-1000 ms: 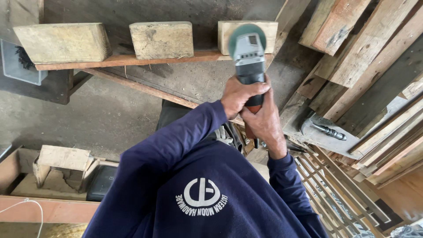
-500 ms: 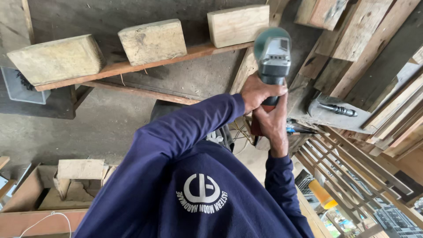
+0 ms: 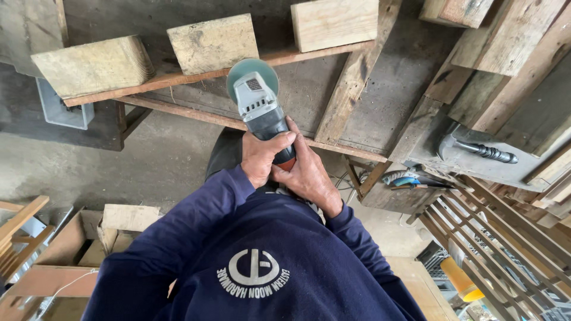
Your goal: The person uses an angle grinder with a sanding disc to smooth the surfaces of several small wooden blocks arranged on a workbench. The person moves the grinder across each block, then flips and repositions them to sand different sides.
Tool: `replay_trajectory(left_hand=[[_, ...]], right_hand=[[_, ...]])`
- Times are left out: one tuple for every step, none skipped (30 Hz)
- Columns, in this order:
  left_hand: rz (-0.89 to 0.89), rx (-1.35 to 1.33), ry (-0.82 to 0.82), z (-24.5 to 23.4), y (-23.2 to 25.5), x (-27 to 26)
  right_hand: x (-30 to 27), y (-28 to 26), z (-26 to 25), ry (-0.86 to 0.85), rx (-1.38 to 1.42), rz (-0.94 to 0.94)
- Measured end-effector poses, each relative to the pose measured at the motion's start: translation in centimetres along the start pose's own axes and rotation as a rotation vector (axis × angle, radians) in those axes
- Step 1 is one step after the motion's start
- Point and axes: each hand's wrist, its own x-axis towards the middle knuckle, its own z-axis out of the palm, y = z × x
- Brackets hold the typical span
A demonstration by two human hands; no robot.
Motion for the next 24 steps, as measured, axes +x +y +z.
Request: replay_trajectory(left_hand=[[-0.008, -0.015, 0.014, 0.1, 0.0, 0.1], [0.003, -0.013, -0.003, 0.3, -0.3, 0.1], [0.014, -0.011, -0.020, 0.7, -0.6, 0.2], [0.029, -0.009, -0.037, 1.4, -0.9, 0.6], [0.034, 0.027, -0.055, 2.1, -1.1, 1.1], [0.036, 0.063, -0.073, 2.8, -1.5, 1.5], [0.037, 0.099, -0.090, 3.5, -1.9, 1.8], [0.053, 0.094, -0.124, 4.4, -2.2, 2.5], [0.070, 0.090, -0.159, 5.3, -2.6, 3.2], [0.081, 0.086, -0.189, 6.1, -3.1, 3.6], [0.091, 0.071, -0.206, 6.9, -3.7, 4.1], [0.103, 0.057, -0.223, 7.9, -4.3, 4.7], [0.115, 0.042, -0.239, 8.9, -4.8, 5.2], [0.094, 0.071, -0.270, 10.1, -5.3, 5.9], [0.073, 0.101, -0.301, 11.4, -5.7, 6.5], [0.053, 0.130, -0.329, 12.7, -6.1, 7.2], [0.060, 0.115, -0.366, 14.0, -6.3, 7.8], [0.067, 0.105, -0.399, 14.9, -6.5, 8.2], [0.099, 0.145, -0.384, 15.8, -6.5, 8.7], [0.126, 0.189, -0.368, 16.3, -6.6, 9.0], [0.153, 0.234, -0.351, 16.4, -6.6, 9.1], [0.130, 0.208, -0.371, 16.2, -6.5, 9.1], [0.107, 0.181, -0.390, 15.8, -6.4, 8.8], [0.091, 0.148, -0.411, 15.2, -6.2, 8.6]], right_hand=[[0.2, 0.0, -0.1, 0.014, 0.002, -0.004], [0.1, 0.3, -0.3, 0.023, 0.001, -0.004], [-0.1, 0.6, -0.5, 0.032, 0.001, -0.005], [-0.1, 0.9, -1.0, 0.044, 0.025, 0.004], [-0.1, 1.2, -1.6, 0.057, 0.049, 0.014], [-0.3, 1.7, -1.9, 0.069, 0.074, 0.027], [-0.7, 2.2, -2.3, 0.094, 0.086, 0.007], [-0.7, 2.7, -2.9, 0.122, 0.096, -0.020], [-0.8, 3.3, -3.5, 0.149, 0.105, -0.049], [-1.0, 3.9, -4.0, 0.167, 0.157, -0.050], [-1.1, 4.6, -4.5, 0.186, 0.208, -0.051], [-1.3, 5.3, -5.1, 0.203, 0.259, -0.053], [-1.4, 6.0, -5.9, 0.221, 0.233, -0.034], [-1.5, 6.6, -6.8, 0.240, 0.206, -0.014], [-1.7, 7.2, -7.7, 0.260, 0.180, 0.005], [-1.8, 7.7, -8.6, 0.290, 0.181, -0.023], [-1.9, 8.1, -9.5, 0.319, 0.182, -0.052], [-1.9, 8.4, -10.0, 0.345, 0.189, -0.082], [-1.9, 8.6, -10.5, 0.362, 0.213, -0.101], [-1.9, 8.6, -10.8, 0.379, 0.243, -0.117], [-1.9, 8.6, -10.9, 0.396, 0.273, -0.132], [-2.0, 8.5, -10.7, 0.379, 0.258, -0.123], [-2.0, 8.4, -10.3, 0.363, 0.243, -0.115], [-1.9, 8.1, -10.0, 0.346, 0.219, -0.111]])
